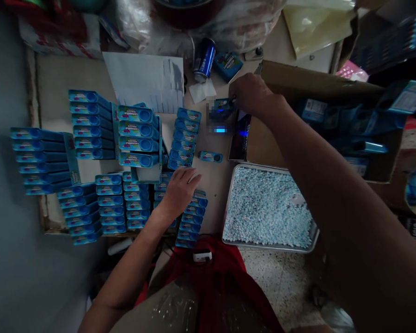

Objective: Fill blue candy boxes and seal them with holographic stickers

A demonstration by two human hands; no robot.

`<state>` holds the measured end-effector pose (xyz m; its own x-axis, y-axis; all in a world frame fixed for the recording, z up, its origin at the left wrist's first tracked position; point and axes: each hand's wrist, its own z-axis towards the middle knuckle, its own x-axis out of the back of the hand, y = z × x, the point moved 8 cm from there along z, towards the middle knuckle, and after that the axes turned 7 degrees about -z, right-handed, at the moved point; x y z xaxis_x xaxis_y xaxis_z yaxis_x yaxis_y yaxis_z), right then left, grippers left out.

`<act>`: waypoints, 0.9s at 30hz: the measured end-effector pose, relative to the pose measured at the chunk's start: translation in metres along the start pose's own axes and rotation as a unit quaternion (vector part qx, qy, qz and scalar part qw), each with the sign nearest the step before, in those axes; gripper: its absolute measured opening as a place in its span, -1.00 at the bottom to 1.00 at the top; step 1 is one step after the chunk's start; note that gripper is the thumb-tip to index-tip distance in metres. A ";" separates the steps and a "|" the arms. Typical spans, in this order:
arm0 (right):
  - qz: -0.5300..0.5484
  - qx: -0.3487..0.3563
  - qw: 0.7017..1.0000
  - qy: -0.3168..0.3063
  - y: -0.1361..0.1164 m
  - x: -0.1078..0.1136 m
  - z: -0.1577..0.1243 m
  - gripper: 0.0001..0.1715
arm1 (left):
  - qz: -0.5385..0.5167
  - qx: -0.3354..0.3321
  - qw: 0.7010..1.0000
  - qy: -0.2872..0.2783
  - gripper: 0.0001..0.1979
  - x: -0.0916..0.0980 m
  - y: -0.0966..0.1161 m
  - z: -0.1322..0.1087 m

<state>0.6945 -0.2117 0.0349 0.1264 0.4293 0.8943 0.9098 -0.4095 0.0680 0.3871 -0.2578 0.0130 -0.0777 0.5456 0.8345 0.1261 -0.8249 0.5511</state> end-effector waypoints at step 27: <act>0.075 -0.071 0.992 0.070 0.030 0.007 -0.001 -0.68 | -0.028 0.005 1.000 -0.014 -0.71 -0.018 0.004 -0.016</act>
<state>0.7220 -0.2217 0.0437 0.1907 0.2424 0.9513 0.8190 -0.5735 -0.0180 0.3733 -0.2730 0.0006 -0.0577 0.5945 0.8020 0.1323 -0.7918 0.5964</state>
